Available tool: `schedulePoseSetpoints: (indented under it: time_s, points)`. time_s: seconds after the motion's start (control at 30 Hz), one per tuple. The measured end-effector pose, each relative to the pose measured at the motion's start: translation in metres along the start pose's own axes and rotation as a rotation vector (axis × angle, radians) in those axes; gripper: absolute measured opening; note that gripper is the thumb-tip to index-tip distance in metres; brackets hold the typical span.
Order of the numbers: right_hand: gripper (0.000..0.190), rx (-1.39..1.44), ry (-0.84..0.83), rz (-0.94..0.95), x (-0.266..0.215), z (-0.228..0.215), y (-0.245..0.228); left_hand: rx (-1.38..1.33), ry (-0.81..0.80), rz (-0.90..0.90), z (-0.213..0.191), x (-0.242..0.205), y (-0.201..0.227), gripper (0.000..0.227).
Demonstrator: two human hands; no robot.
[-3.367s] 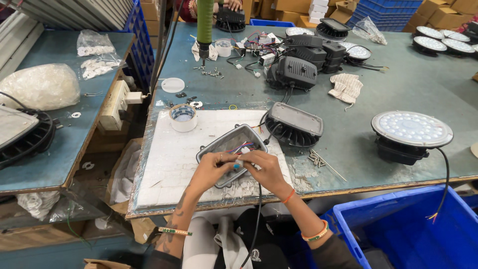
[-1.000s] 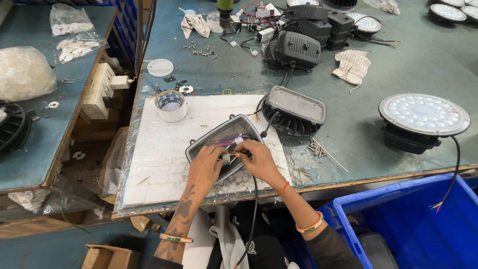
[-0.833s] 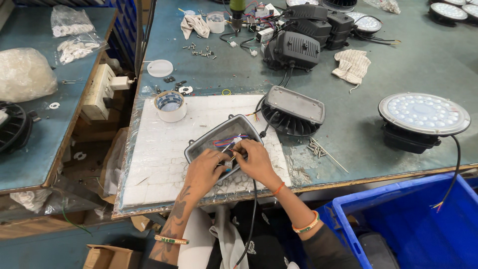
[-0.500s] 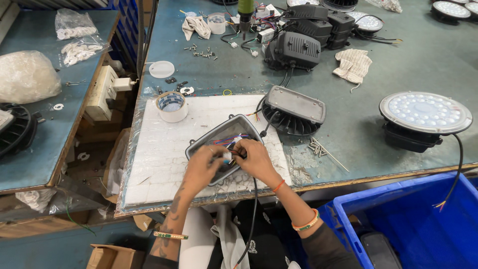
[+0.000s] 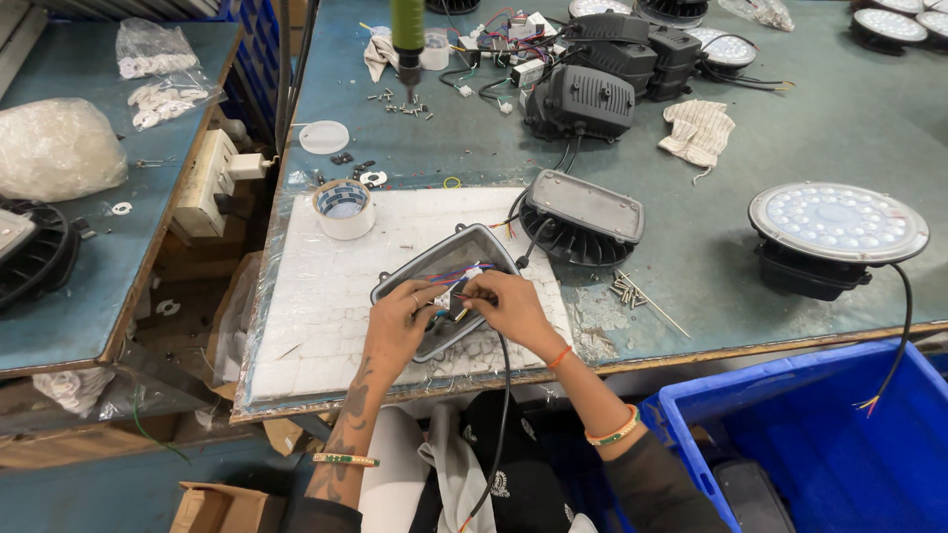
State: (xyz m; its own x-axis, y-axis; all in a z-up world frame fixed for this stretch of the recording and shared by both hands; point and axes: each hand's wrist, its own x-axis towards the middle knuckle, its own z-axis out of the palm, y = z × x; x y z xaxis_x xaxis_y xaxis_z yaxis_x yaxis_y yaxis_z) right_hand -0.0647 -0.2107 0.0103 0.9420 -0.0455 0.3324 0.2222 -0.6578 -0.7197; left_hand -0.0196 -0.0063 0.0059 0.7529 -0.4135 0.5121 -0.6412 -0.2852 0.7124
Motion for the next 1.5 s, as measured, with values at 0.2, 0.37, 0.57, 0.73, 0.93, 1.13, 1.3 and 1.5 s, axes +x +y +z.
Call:
schedulePoseSetpoints:
  time_s: [0.2,0.37,0.57,0.73,0.93,1.13,1.3,1.5]
  points:
    - [0.011,0.133,-0.014,-0.029,-0.004,-0.003,0.007,0.011,-0.069,-0.017,0.001,0.0,-0.004,0.034]
    - [0.011,0.094,-0.013,-0.022,-0.001,0.0,0.01,0.023,-0.134,-0.025,-0.006,0.004,0.001,0.036]
    - [0.013,0.116,-0.034,-0.006,0.0,-0.002,0.013,-0.008,-0.157,-0.069,-0.009,0.009,0.007,0.034]
    - [0.013,0.133,-0.054,-0.02,-0.002,-0.004,0.014,0.006,-0.168,-0.086,-0.009,0.01,0.01,0.035]
    - [0.014,0.118,-0.052,-0.037,-0.003,-0.006,0.015,0.0,-0.171,-0.093,-0.009,0.012,0.008,0.036]
    - [0.016,0.154,-0.047,-0.033,-0.004,-0.007,0.014,-0.107,-0.037,0.012,0.002,0.004,0.01,0.033]
    - [0.015,0.145,-0.055,-0.016,-0.003,-0.007,0.013,0.042,0.019,0.018,0.009,-0.003,0.013,0.031]
    - [0.012,0.12,-0.057,-0.023,-0.003,-0.007,0.01,0.069,0.046,0.043,0.008,-0.005,0.012,0.033]
